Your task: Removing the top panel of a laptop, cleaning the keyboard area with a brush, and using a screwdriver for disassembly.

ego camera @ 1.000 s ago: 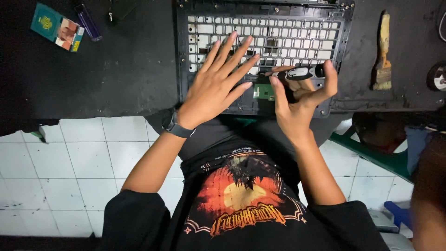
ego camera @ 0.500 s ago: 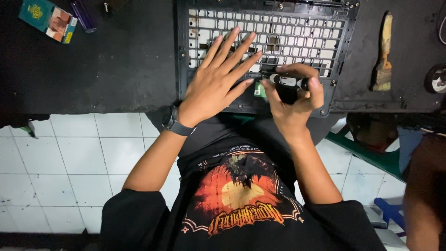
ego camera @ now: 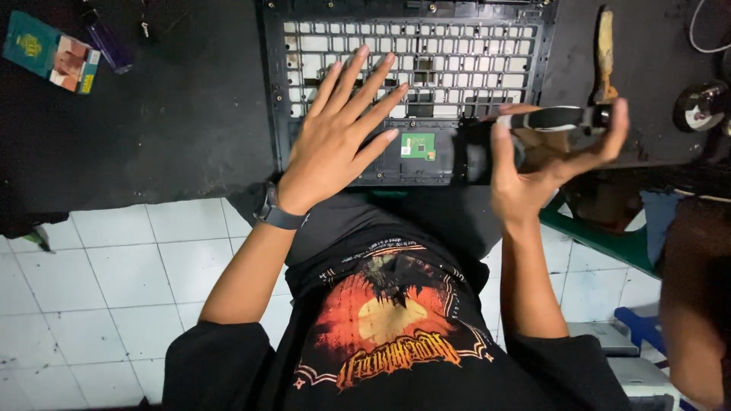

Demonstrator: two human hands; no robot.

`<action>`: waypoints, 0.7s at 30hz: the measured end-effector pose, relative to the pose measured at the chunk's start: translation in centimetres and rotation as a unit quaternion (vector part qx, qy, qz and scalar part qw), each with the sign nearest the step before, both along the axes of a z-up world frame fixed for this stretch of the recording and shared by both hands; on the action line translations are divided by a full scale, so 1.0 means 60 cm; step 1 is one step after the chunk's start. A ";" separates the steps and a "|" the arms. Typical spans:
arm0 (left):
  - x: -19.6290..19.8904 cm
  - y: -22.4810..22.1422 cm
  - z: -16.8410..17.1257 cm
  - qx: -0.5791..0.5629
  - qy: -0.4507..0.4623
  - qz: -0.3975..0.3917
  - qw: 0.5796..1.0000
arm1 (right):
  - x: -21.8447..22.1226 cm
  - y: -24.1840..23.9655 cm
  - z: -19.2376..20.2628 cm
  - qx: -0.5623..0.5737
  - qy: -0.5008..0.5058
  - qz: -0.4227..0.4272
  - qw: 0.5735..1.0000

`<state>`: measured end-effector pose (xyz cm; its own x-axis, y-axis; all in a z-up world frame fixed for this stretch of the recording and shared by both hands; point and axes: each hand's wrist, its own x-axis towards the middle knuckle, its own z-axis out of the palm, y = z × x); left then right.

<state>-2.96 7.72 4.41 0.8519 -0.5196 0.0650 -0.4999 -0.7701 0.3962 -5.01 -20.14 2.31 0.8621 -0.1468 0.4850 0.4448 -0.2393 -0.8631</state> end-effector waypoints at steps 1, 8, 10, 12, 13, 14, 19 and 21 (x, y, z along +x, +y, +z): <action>0.001 0.000 0.001 0.000 -0.001 0.000 1.000 | 0.000 -0.001 -0.003 0.000 -0.001 0.000 1.000; 0.000 -0.001 0.000 0.000 0.000 0.000 1.000 | 0.004 0.017 0.004 -0.015 0.000 0.060 0.998; 0.001 -0.001 -0.001 -0.001 -0.001 0.000 1.000 | 0.002 0.020 0.007 -0.011 0.010 0.054 0.998; 0.000 -0.001 -0.001 -0.018 0.002 0.004 1.000 | 0.002 0.032 0.023 -0.043 0.006 0.046 0.998; -0.001 -0.001 -0.001 -0.018 0.002 0.003 1.000 | 0.002 0.029 0.018 -0.044 0.007 0.046 0.998; -0.001 -0.002 -0.001 -0.018 0.005 0.004 1.000 | 0.002 0.026 0.013 -0.049 -0.002 0.054 0.997; 0.000 -0.001 -0.002 -0.020 0.009 0.004 1.000 | 0.031 0.025 0.006 -0.055 -0.097 0.119 0.987; 0.000 -0.001 -0.002 -0.023 0.008 0.004 1.000 | 0.022 0.026 0.014 -0.091 -0.075 0.093 0.989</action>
